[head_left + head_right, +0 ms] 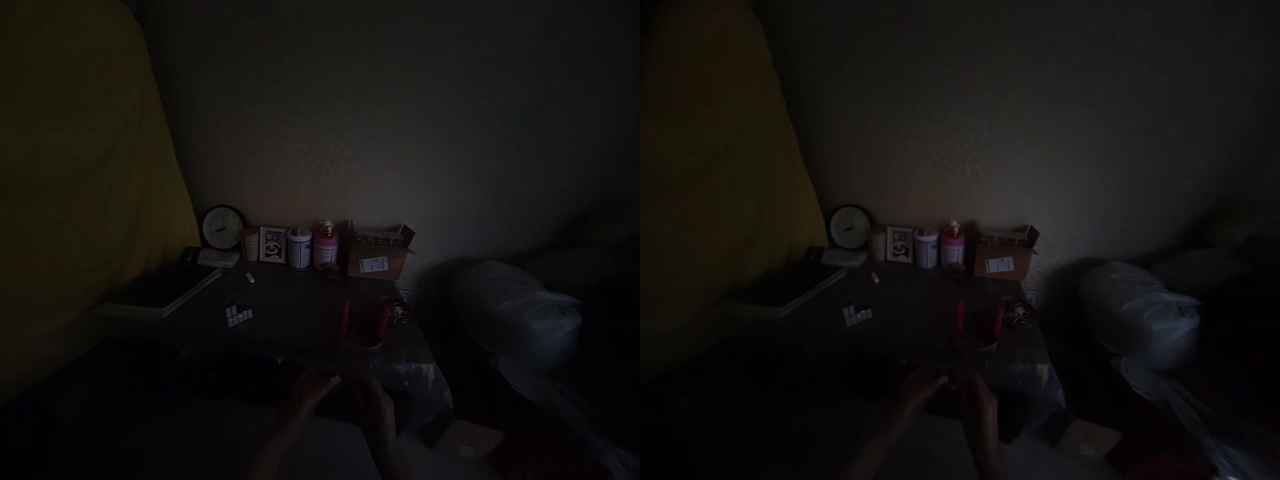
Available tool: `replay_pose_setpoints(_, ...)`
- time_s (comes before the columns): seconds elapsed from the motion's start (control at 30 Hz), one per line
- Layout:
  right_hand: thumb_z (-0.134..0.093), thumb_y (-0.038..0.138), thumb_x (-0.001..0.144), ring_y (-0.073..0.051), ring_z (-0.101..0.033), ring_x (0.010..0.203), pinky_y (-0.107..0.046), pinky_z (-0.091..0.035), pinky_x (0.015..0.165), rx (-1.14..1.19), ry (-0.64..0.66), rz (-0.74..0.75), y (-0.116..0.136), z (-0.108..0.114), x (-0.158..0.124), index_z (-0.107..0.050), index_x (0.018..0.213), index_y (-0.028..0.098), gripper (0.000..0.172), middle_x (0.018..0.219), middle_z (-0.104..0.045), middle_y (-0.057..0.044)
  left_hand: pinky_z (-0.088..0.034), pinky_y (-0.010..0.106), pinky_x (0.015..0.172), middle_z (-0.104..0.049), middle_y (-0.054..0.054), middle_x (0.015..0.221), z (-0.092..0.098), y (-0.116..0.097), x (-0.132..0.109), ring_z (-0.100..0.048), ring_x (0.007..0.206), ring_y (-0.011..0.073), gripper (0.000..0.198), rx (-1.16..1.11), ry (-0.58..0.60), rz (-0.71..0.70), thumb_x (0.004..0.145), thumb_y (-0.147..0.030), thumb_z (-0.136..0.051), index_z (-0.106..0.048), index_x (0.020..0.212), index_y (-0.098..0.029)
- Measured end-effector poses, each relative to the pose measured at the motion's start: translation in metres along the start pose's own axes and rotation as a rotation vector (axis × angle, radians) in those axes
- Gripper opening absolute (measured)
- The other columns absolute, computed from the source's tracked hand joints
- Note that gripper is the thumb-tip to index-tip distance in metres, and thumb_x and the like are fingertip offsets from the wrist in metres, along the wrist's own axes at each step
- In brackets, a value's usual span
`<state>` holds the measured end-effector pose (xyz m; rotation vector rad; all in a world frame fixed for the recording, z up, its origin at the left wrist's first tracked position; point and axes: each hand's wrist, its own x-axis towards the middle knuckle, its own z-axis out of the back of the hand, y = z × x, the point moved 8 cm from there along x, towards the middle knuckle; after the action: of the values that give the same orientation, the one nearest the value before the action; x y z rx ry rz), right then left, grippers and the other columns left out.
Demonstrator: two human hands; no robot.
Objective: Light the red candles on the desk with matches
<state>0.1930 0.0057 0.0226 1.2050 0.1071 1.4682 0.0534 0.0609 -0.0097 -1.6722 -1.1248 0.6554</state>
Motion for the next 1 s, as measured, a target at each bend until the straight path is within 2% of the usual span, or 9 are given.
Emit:
replay_pose_setpoints(0.23,-0.045,0.032,0.086,-0.014,-0.067,0.064,-0.017,-0.05,0.055,0.008,0.011,-0.022,0.0,0.0,0.002,-0.065,0.086,0.021,0.023,0.076,-0.071,-0.003,-0.043,0.04,0.094,-0.068,0.009,0.109,-0.003,-0.007,-0.003,-0.058,0.108,0.0284,0.027,0.0,-0.013,-0.005,0.073,-0.03,-0.067,-0.068,0.098,-0.019)
replay_pose_setpoints(0.43,-0.048,0.029,0.084,-0.016,-0.067,0.067,-0.02,-0.051,0.058,0.017,0.055,-0.039,-0.004,-0.002,0.001,-0.065,0.087,0.022,0.019,0.076,-0.07,-0.002,-0.042,0.043,0.096,-0.068,0.01,0.111,0.001,0.004,0.002,-0.058,0.108,0.0295,0.03,-0.089,-0.01,0.001,0.072,-0.031,-0.068,-0.068,0.099,-0.018)
replay_pose_setpoints(0.57,-0.049,0.027,0.083,-0.018,-0.067,0.075,-0.021,-0.052,0.062,0.026,0.048,-0.047,-0.004,-0.002,0.003,-0.065,0.091,0.022,0.019,0.083,-0.071,-0.004,-0.042,0.042,0.097,-0.069,0.008,0.109,-0.004,0.006,0.003,-0.057,0.11,0.0285,0.027,-0.211,-0.018,0.056,0.072,-0.027,-0.069,-0.069,0.097,-0.018)
replay_pose_setpoints(0.73,-0.045,0.025,0.085,-0.017,-0.066,0.074,-0.022,-0.052,0.062,0.079,-0.05,-0.076,0.012,0.012,0.01,-0.064,0.085,0.021,0.019,0.082,-0.07,-0.004,-0.046,0.038,0.092,-0.071,0.005,0.1,-0.009,-0.004,0.0,-0.061,0.103,0.026,0.022,-0.258,-0.081,0.099,0.07,-0.026,-0.071,-0.07,0.091,-0.019)
replay_pose_setpoints(0.83,-0.044,0.026,0.086,-0.017,-0.066,0.076,-0.023,-0.052,0.063,0.099,-0.098,-0.035,0.023,0.019,0.01,-0.064,0.086,0.021,0.02,0.084,-0.07,-0.005,-0.047,0.036,0.088,-0.071,0.005,0.098,-0.012,-0.012,-0.002,-0.062,0.1,0.0246,0.021,-0.249,-0.105,0.098,0.071,-0.026,-0.07,-0.069,0.091,-0.02)
replay_pose_setpoints(1.0,-0.044,0.026,0.086,-0.017,-0.064,0.077,-0.023,-0.051,0.063,0.046,-0.075,0.034,0.023,0.018,0.01,-0.064,0.088,0.022,0.021,0.086,-0.068,-0.005,-0.044,0.035,0.092,-0.069,0.005,0.104,-0.02,-0.019,-0.007,-0.059,0.105,0.0243,0.023,-0.194,-0.074,0.044,0.074,-0.028,-0.067,-0.068,0.095,-0.019)
